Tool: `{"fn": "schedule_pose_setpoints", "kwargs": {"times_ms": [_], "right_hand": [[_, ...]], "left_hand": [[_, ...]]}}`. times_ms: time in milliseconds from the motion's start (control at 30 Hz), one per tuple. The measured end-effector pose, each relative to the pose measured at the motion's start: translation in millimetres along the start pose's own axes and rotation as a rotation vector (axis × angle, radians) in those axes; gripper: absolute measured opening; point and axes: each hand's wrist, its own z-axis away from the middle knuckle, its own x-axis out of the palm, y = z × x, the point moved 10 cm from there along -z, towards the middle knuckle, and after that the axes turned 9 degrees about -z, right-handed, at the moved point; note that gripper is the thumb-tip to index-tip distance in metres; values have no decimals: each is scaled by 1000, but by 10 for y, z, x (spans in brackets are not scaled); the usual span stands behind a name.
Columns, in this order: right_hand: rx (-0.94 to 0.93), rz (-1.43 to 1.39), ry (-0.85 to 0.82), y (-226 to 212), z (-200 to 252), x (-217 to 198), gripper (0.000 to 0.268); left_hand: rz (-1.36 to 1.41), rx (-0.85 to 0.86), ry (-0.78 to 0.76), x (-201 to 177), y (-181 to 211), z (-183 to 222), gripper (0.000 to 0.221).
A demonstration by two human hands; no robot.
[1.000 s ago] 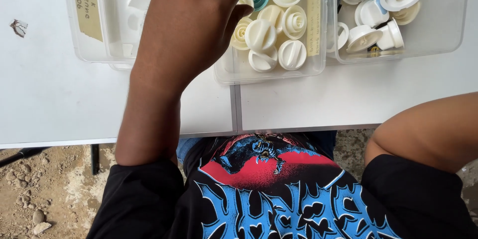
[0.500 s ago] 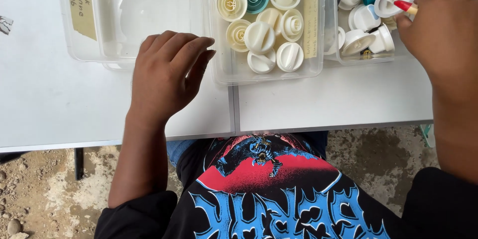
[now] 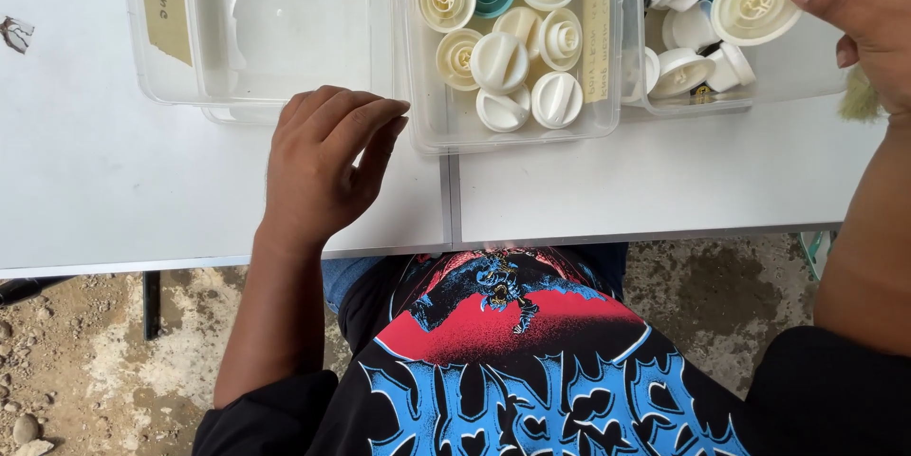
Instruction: Cleaning and sorting plastic knobs using a paintbrush and plastic containers at a workbench.
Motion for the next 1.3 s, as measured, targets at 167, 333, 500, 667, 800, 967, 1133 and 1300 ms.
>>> {"fn": "schedule_pose_setpoints", "kwargs": {"times_ms": [167, 333, 500, 667, 800, 967, 1133, 1300], "right_hand": [[29, -329, -49, -440, 366, 116, 45], [-732, -271, 98, -1468, 968, 446, 36], [-1646, 344, 182, -2280, 1788, 1088, 8], [-1906, 436, 216, -2223, 1834, 1255, 15], [-1970, 475, 136, -2432, 1820, 1373, 25], [-1866, 488, 48, -2772, 1775, 1445, 15], [-1936, 505, 80, -2753, 1782, 1470, 11], [-1946, 405, 259, -2452, 1858, 1322, 24]], "left_hand": [[279, -46, 72, -101, 137, -105, 18], [846, -314, -58, 182, 366, -231, 19], [1183, -392, -195, 404, 564, -257, 32], [946, -324, -221, 310, 573, -314, 35], [835, -318, -201, 312, 572, -348, 39], [918, -500, -287, 510, 468, -314, 49], [1232, -601, -276, 677, 383, -240, 38], [1522, -592, -161, 654, 420, -276, 27]]}}
